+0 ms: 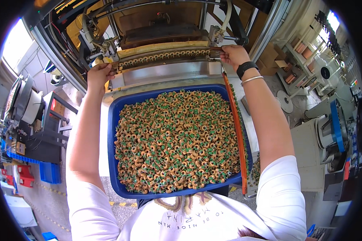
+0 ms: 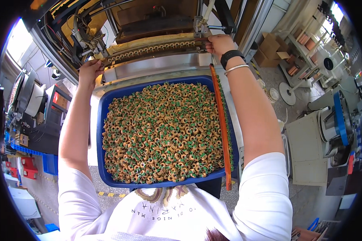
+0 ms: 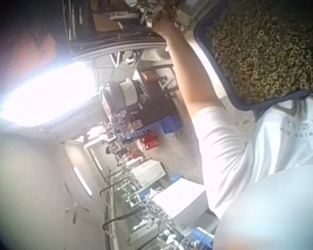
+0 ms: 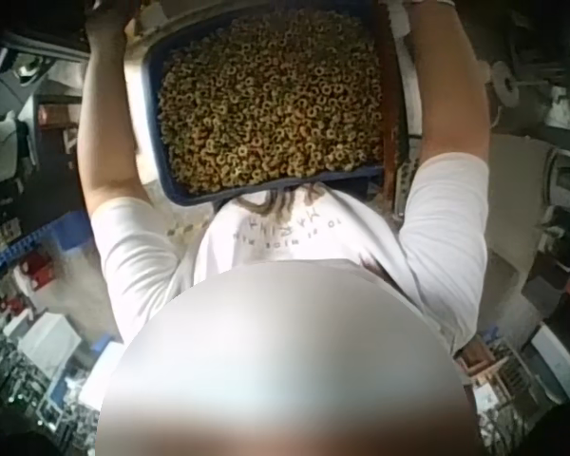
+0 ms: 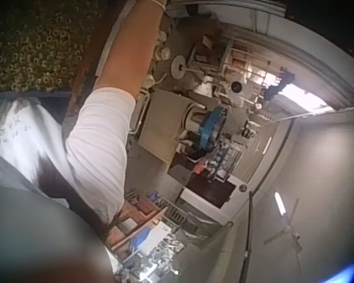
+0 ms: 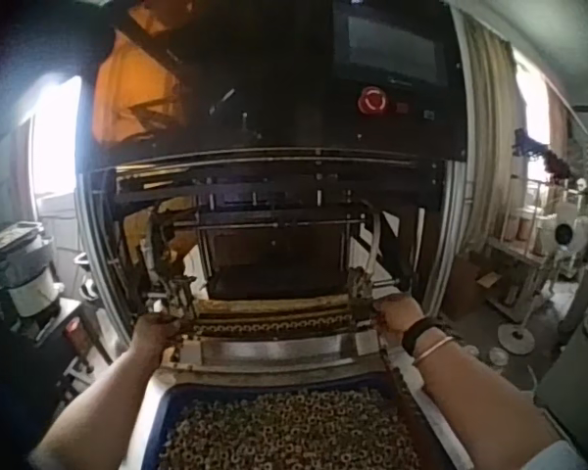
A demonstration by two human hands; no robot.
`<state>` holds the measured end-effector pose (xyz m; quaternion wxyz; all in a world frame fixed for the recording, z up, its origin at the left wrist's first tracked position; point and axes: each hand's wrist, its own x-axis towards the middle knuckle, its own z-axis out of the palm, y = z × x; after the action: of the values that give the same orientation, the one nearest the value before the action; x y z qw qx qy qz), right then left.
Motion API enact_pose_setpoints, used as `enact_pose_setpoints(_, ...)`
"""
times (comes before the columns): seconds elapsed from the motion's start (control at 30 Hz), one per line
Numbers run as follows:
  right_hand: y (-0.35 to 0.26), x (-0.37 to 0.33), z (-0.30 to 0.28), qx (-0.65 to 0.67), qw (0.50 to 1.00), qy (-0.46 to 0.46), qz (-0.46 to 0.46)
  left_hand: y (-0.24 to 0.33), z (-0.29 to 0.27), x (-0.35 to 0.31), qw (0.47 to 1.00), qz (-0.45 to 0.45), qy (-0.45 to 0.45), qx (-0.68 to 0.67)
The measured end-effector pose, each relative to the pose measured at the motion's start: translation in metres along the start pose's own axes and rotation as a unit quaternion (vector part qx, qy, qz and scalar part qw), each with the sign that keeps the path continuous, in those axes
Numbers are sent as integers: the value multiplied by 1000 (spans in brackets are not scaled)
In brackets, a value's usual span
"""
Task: Sorting and loading small electronic components from a storage bin onto a carrier rack.
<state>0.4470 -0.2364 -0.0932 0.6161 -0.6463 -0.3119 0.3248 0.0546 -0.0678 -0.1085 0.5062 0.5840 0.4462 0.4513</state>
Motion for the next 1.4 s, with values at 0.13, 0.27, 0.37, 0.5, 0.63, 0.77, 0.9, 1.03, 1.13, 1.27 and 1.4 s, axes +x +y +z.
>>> enact_pose_setpoints(0.13, 0, 0, 4, 3, 1000, 4, -7, -7, 2, 1, 998, 5, 28, -60)
enact_pose_setpoints(0.27, 2, 1, 4, -44, 998, 14, -32, -17, 6, 1, 995, 35, 47, -78)
enact_pose_setpoints(0.37, 4, 4, 2, -53, 997, 27, -48, -22, 11, 2, 994, 58, 70, -63)
enact_pose_setpoints(0.5, 6, 1, 4, -35, 997, 53, -52, -26, 22, 0, 987, 85, 89, -99)
enact_pose_setpoints(0.63, 1, 0, 12, -13, 997, 48, -61, -35, 21, -1, 978, 109, 118, -131)
enact_pose_setpoints(0.77, 4, 5, 6, -124, 991, 23, -35, -39, 24, 0, 977, 127, 112, -132)
enact_pose_setpoints(0.9, 6, -2, 10, -59, 998, 20, -14, -44, 28, 1, 976, 152, 108, -113)
enact_pose_setpoints(1.03, -1, -22, 28, 115, 990, -34, 69, -45, 29, -1, 974, 163, 103, -121)
enact_pose_setpoints(1.13, -2, -24, 32, 185, 976, -46, 102, -45, 29, 1, 973, 161, 99, -131)
enact_pose_setpoints(1.27, 4, -33, 41, 220, 968, -55, 107, -42, 31, -1, 975, 144, 90, -143)
enact_pose_setpoints(1.4, 3, -36, 61, 270, 953, -65, 122, -45, 27, 0, 975, 150, 93, -138)
